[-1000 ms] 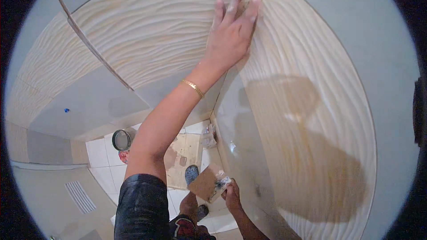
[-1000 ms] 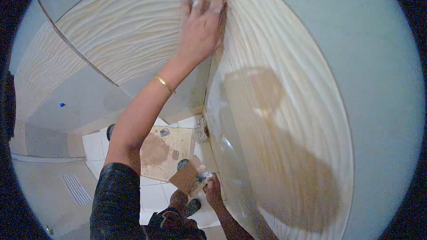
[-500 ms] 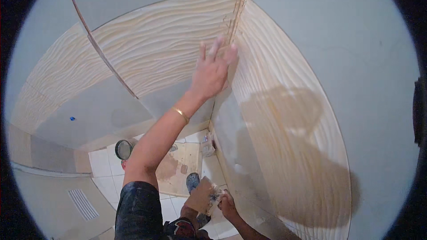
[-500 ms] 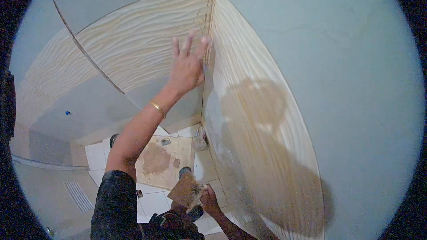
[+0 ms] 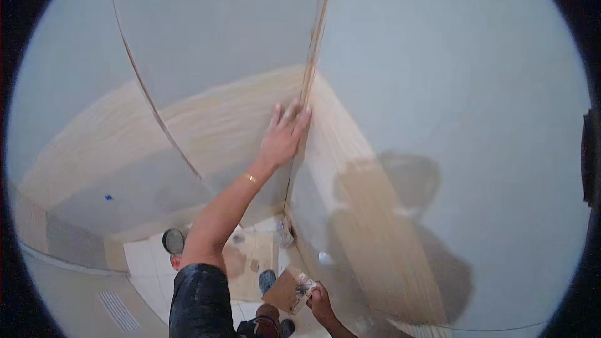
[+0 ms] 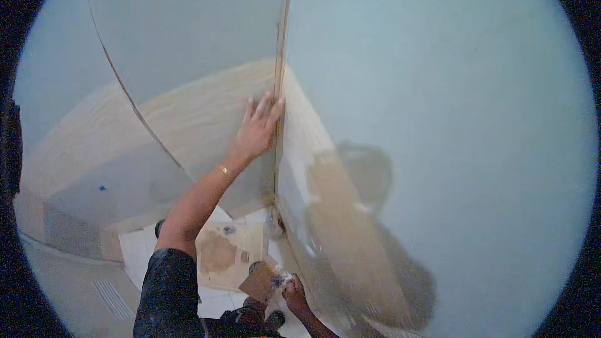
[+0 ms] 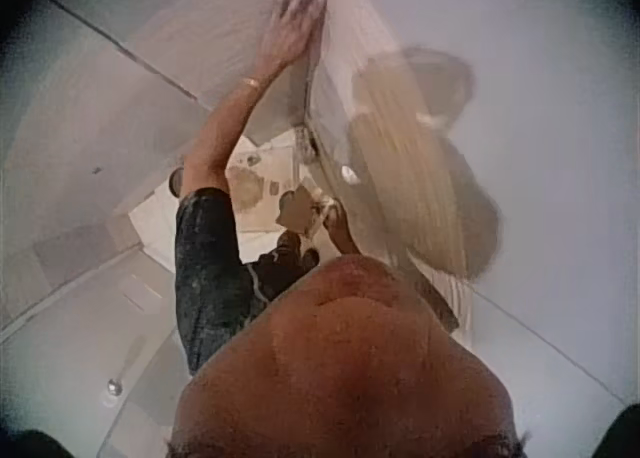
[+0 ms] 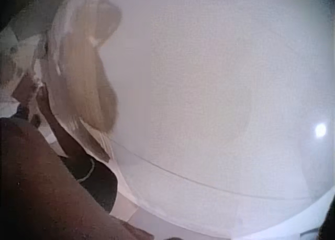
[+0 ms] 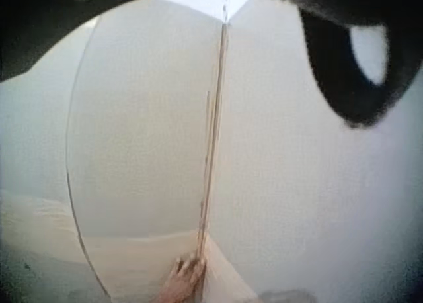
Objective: Applying grout or adhesive to the joints between wall tiles.
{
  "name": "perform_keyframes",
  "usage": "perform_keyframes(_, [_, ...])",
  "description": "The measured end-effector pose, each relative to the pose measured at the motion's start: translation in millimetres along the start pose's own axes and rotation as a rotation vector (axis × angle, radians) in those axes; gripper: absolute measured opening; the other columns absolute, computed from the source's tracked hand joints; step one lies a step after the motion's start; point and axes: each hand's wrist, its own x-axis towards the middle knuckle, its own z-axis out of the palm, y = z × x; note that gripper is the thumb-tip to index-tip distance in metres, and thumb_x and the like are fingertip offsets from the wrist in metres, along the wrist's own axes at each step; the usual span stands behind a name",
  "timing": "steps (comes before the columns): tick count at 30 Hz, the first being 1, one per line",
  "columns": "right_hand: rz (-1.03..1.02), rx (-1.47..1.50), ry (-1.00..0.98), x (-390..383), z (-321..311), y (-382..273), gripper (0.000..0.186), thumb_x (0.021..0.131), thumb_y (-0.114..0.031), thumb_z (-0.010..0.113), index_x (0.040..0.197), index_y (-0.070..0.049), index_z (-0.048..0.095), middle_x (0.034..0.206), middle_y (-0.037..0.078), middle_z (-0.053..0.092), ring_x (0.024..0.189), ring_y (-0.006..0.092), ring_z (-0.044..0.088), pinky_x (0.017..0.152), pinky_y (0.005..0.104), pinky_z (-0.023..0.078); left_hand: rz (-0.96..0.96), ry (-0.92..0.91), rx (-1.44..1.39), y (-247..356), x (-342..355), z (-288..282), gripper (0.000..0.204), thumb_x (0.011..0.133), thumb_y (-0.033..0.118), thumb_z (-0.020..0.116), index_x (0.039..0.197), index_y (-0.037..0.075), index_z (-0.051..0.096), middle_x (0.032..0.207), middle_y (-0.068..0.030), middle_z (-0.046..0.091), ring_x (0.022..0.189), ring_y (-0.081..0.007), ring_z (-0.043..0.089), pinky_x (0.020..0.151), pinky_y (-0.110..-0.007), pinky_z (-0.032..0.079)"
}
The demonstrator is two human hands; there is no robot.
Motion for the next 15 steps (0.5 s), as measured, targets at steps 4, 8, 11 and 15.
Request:
perform_keyframes(4, [0.166,0.34,0.003,18.9,-10.4,-60.3,0.013,0.09,-0.019,0.04,0.095,-0.01,0.048,0.068,-0.004,0.044,0.054,0.0046,0.039,0.045,0.0218,0.03,0.107,0.235,-0.11,-15.8,60.1,-66.1,0.075,0.075,0.0,0.053,0.147,0.003,0.028,0.14,-0.0092,0.048,0.144,-0.0329,0.022,0.115,-0.058,0.008])
perform_keyframes(8, [0.088,0.374,0.23,57.0,-6.9,-143.1,0.016,0.09,-0.024,0.041,0.093,-0.011,0.05,0.068,-0.004,0.045,0.053,0.0052,0.04,0.043,0.0224,0.03,0.085,0.581,-0.132,-41.2,172.5,-142.7,0.077,0.074,-0.004,0.051,0.147,0.005,0.03,0.139,-0.0083,0.049,0.144,-0.036,0.022,0.115,-0.059,0.002])
perform_keyframes(11, [0.084,0.266,0.111,60.3,-10.9,-183.8,0.016,0.089,-0.025,0.042,0.093,-0.011,0.049,0.068,-0.003,0.046,0.052,0.0059,0.041,0.043,0.0226,0.031,-0.028,0.581,-0.008,-54.3,222.7,-177.1,0.075,0.077,-0.002,0.052,0.147,0.005,0.028,0.137,-0.0088,0.051,0.143,-0.0383,0.021,0.114,-0.061,0.005])
perform_keyframes(15, [0.037,0.17,0.034,64.1,-19.7,-174.3,0.018,0.09,-0.026,0.042,0.093,-0.01,0.049,0.067,-0.003,0.046,0.052,0.006,0.041,0.043,0.0223,0.032,-0.056,0.354,0.019,-53.1,193.1,-148.0,0.073,0.081,0.003,0.052,0.148,0.003,0.024,0.138,-0.0104,0.049,0.143,-0.0374,0.021,0.113,-0.062,0.012])
